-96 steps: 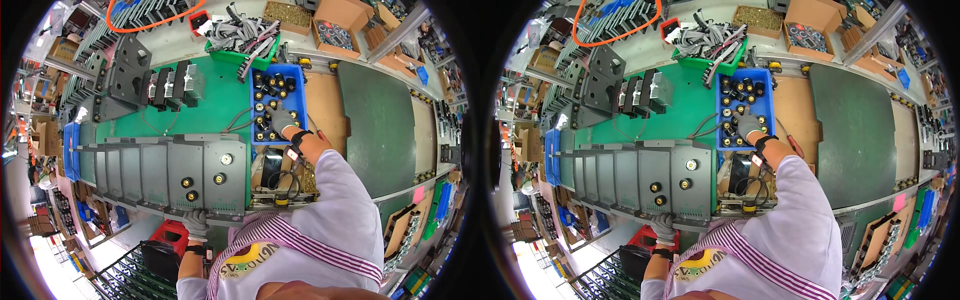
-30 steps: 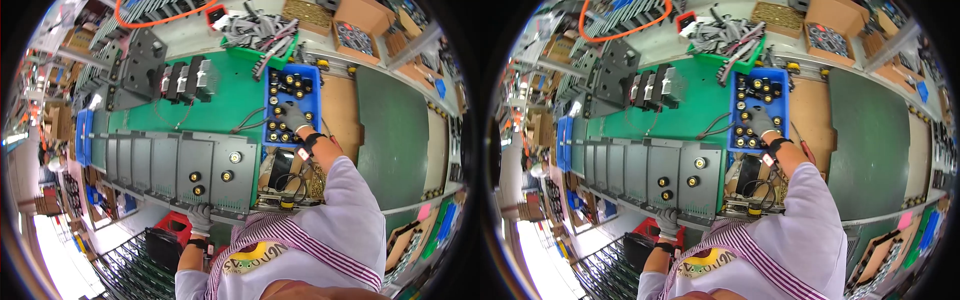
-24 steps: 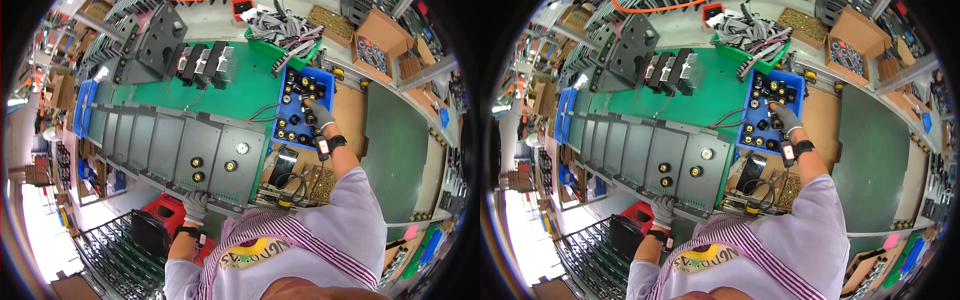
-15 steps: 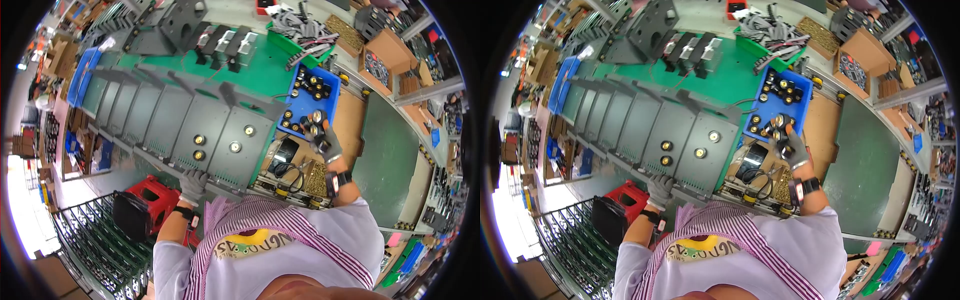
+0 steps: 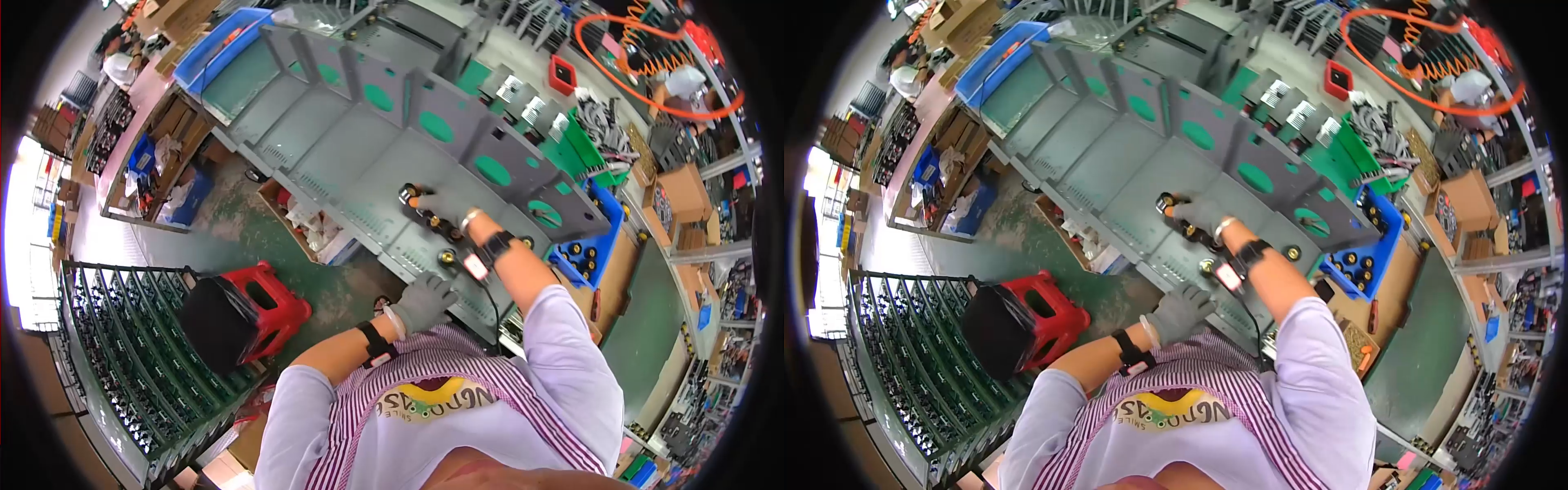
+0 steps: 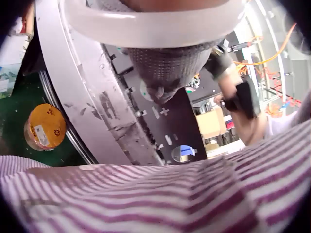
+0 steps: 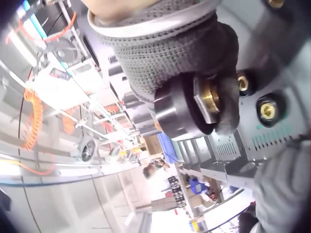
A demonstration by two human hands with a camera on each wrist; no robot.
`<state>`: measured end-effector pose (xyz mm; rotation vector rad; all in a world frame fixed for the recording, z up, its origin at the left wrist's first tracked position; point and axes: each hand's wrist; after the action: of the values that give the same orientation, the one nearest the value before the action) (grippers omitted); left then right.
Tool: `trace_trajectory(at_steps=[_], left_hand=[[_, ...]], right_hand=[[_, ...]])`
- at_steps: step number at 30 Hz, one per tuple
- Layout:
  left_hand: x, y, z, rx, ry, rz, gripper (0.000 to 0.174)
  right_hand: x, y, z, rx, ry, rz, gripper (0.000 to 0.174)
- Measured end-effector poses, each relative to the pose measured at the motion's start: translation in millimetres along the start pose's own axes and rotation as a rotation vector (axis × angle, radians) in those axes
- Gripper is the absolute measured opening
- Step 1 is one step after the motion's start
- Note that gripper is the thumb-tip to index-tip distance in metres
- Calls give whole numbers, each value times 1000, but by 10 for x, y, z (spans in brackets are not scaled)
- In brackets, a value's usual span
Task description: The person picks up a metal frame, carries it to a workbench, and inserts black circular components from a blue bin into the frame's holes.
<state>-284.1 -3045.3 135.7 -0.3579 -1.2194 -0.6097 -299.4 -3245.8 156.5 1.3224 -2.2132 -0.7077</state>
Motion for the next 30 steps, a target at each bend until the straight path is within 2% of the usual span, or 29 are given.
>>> trace_trajectory(at_steps=[2, 5, 6, 8, 9, 13, 14, 15, 16, 18, 19, 20, 21, 22, 24, 25, 27, 28, 29, 30], left_hand=[[82, 253, -181, 69, 6, 146, 53], [165, 607, -629, 346, -145, 297, 57], [150, 685, -791, 420, -141, 208, 57], [214, 806, -992, 330, -23, 103, 57], [243, 819, -1042, 324, -10, 75, 56], [196, 711, -1039, 327, -52, -12, 53], [161, 701, -1033, 339, -93, -24, 53], [172, 714, -1016, 327, -132, 70, 52], [92, 694, -1049, 339, 22, 81, 54], [-30, 676, -1048, 354, 30, 222, 53], [-73, 653, -1047, 378, 2, 299, 51], [-117, 627, -1051, 402, -25, 377, 48], [-161, 597, -1060, 425, -51, 455, 46], [-51, 566, -1016, 449, -17, 474, 43], [38, 577, -1025, 422, 19, 109, 38], [-41, 597, -1040, 354, -56, 253, 36], [-70, 590, -1029, 236, -186, 481, 33], [5, 556, -993, 191, -244, 561, 32], [36, 538, -966, 175, -217, 550, 30], [47, 521, -948, 170, -193, 540, 30]], right_hand=[[-87, -549, -88, -59, 373, 141, 50], [-249, -725, -197, 3, 555, 319, 51], [-246, -730, -190, 5, 423, 334, 51], [-234, -696, -171, 14, 162, 370, 51], [-276, -547, -381, 59, 139, 476, 43], [-690, -764, -949, 16, 199, 306, 27], [-796, -1043, -967, 48, 383, 281, 31], [-982, -1129, -1091, 226, 699, 438, 33], [-1108, -1352, -1099, 300, 868, 438, 31], [-1303, -1618, -1065, 324, 1018, 444, 26], [-1353, -1606, -1130, 236, 1067, 415, 30], [-1346, -1661, -1063, 260, 1094, 395, 38], [-1335, -1596, -1036, 257, 1037, 398, 47], [-1274, -1464, -1026, 334, 961, 383, 49], [-1020, -983, -1012, 489, 835, 376, 51], [-919, -818, -885, 561, 797, 415, 49], [-540, 162, -751, 575, 742, 323, 43], [-315, 631, -609, 503, 658, 181, 41], [-109, 1067, -402, 442, 572, 37, 40], [62, 1435, -132, 328, 612, -18, 37]])
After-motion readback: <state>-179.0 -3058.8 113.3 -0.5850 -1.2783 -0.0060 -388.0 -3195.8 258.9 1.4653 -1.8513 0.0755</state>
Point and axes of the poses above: each hand's wrist, its own y-axis away from the middle knuckle, its own x-axis out of the back of the hand, z = x × y, and after that the axes turned 13 degrees about -x, right-handed
